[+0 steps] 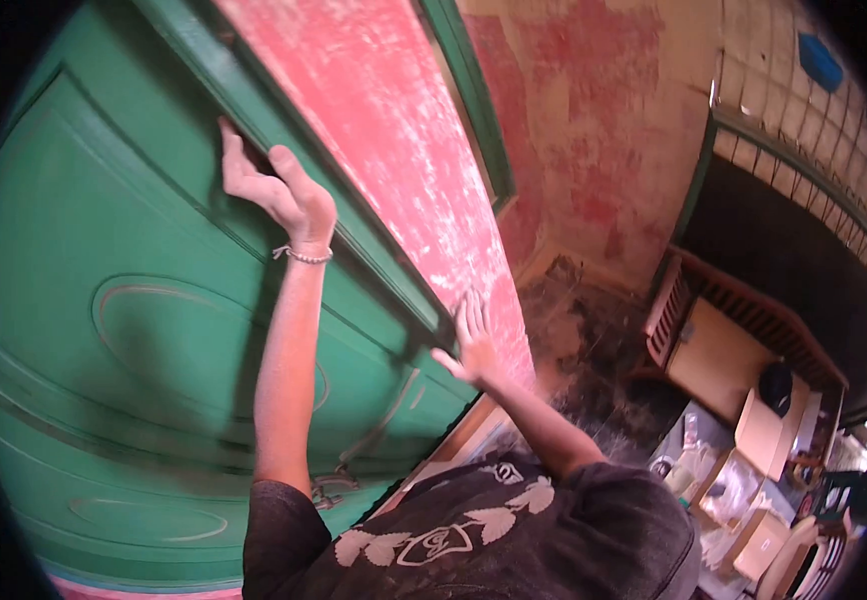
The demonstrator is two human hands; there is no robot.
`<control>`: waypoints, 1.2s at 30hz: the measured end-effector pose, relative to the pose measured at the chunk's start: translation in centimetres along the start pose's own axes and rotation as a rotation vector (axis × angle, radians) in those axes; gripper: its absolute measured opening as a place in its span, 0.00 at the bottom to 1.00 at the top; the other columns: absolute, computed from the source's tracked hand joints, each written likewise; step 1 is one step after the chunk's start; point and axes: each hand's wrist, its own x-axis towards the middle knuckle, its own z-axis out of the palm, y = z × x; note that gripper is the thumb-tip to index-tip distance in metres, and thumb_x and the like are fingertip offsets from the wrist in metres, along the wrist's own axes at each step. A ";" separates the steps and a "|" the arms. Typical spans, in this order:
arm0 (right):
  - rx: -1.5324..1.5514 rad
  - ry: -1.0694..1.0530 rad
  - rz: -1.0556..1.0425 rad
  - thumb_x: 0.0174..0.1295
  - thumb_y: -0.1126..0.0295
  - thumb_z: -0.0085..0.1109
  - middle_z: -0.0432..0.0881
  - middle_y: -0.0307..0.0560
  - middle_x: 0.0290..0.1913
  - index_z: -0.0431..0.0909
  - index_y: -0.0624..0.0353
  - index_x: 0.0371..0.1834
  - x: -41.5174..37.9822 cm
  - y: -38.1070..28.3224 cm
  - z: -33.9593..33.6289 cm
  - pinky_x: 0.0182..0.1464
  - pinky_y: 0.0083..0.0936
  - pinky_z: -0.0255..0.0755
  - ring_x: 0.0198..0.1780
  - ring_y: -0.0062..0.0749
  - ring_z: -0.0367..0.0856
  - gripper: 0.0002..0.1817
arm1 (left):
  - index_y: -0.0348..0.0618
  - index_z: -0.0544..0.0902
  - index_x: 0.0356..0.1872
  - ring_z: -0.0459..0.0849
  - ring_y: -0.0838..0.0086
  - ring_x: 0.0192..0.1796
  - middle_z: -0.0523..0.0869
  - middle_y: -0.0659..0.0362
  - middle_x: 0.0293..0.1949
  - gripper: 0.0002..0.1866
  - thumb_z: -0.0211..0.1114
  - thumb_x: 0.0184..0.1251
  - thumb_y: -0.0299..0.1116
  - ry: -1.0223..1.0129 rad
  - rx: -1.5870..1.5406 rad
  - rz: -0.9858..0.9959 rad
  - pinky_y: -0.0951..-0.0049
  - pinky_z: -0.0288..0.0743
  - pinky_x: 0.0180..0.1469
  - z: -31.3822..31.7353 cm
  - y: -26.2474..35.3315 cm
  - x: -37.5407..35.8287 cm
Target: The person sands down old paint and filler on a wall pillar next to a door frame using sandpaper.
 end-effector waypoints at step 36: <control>-0.168 0.467 -0.543 0.82 0.42 0.33 0.39 0.59 0.92 0.43 0.64 0.90 67.5 -29.2 -32.5 0.89 0.43 0.29 0.92 0.46 0.32 0.45 | 0.42 0.66 0.69 0.56 0.31 0.84 0.56 0.30 0.83 0.25 0.61 0.74 0.21 -0.016 -0.092 0.016 0.33 0.49 0.84 -1.0 0.0 -1.2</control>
